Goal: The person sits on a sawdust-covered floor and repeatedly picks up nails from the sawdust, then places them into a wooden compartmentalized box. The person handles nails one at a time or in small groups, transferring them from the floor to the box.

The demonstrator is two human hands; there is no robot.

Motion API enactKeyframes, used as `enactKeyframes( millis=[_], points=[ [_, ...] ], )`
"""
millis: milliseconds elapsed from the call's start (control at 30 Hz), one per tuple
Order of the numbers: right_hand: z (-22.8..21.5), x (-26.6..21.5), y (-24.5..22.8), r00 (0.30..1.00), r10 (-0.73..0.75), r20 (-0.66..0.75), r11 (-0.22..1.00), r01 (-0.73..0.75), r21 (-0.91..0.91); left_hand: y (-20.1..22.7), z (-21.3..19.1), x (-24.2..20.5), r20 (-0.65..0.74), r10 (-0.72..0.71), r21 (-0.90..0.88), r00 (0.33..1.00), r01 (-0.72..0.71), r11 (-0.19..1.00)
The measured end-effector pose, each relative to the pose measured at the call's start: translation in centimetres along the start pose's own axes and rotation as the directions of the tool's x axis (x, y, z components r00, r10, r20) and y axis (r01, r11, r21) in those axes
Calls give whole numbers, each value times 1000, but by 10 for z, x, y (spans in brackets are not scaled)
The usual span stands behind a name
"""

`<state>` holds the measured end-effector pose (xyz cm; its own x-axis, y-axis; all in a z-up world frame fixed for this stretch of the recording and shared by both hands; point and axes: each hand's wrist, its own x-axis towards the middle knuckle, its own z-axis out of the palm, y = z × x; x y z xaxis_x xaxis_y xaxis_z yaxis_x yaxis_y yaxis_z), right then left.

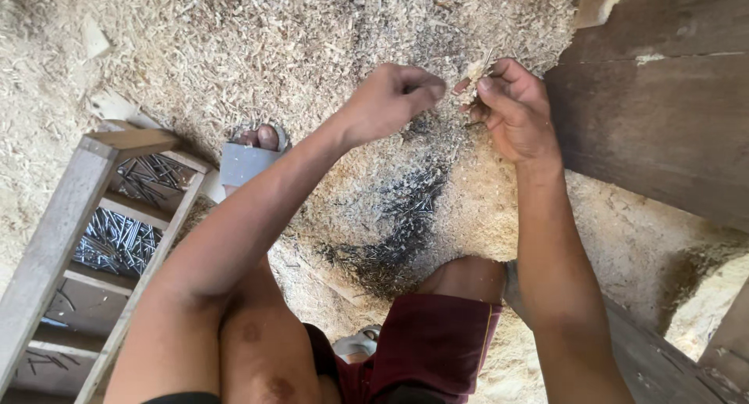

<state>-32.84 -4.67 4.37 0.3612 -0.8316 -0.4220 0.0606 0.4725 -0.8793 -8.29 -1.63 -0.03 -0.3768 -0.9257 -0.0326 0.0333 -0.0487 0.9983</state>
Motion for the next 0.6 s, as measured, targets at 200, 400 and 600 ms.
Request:
enactKeyframes(
  millis=[200, 400, 600],
  points=[
    [15, 9, 4, 999, -22, 25, 993, 19, 118, -3, 2, 9, 44, -252, 52, 967, 249, 967],
    [29, 13, 14, 998, -43, 36, 999, 42, 25, 12, -15, -15, -26, -323, 8, 946, 323, 946],
    [46, 16, 21, 999, -26, 45, 998, 28, -48, 5, -22, -27, -127, -338, -10, 933, 339, 941]
  ],
)
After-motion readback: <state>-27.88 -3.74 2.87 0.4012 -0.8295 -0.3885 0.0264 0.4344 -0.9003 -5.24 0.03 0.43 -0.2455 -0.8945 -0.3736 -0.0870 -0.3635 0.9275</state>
